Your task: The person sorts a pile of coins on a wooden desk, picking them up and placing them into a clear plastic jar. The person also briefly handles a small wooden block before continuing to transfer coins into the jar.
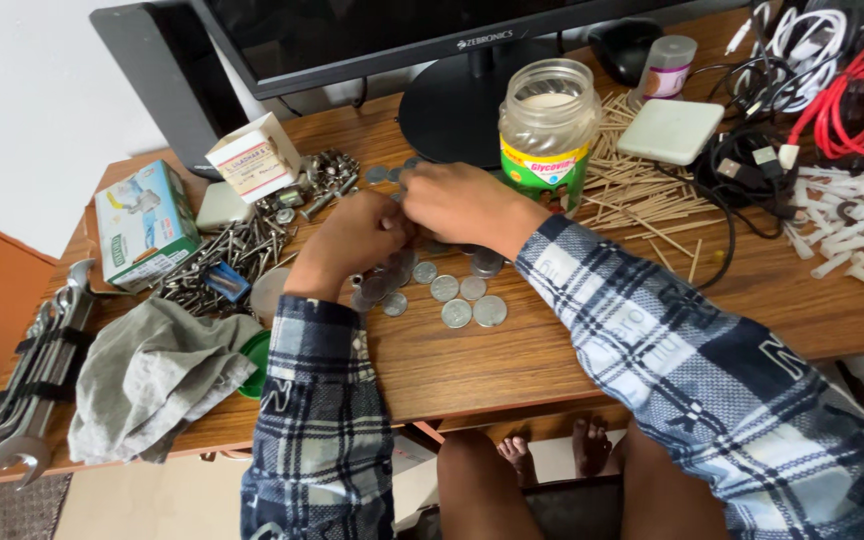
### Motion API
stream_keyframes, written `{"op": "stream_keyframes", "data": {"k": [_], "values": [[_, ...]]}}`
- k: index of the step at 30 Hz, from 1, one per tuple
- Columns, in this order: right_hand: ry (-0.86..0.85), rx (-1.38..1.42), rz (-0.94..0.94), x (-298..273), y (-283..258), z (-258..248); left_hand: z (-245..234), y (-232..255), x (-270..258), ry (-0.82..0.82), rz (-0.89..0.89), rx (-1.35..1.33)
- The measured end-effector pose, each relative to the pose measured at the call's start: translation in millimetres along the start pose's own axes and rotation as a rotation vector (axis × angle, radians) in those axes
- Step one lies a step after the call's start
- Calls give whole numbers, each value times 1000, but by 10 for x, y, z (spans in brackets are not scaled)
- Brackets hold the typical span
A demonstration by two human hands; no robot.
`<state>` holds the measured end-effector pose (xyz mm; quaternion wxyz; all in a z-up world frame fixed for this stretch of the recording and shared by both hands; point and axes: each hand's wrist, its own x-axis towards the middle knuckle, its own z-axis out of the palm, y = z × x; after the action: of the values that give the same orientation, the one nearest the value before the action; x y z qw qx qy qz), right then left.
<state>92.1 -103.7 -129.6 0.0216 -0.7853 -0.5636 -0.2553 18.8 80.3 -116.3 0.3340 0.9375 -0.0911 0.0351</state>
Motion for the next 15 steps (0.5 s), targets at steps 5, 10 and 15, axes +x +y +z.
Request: {"op": "stream_keyframes", "data": {"k": [5,10,15], "values": [[151,-48,10,79,-58,-214,-173,13,-67,93,13,121],[504,-55,74,113,-30,-875,-101,-9,-109,331,121,378],[674,-99,265,-360,121,-1518,-17,109,-89,288,76,469]]}}
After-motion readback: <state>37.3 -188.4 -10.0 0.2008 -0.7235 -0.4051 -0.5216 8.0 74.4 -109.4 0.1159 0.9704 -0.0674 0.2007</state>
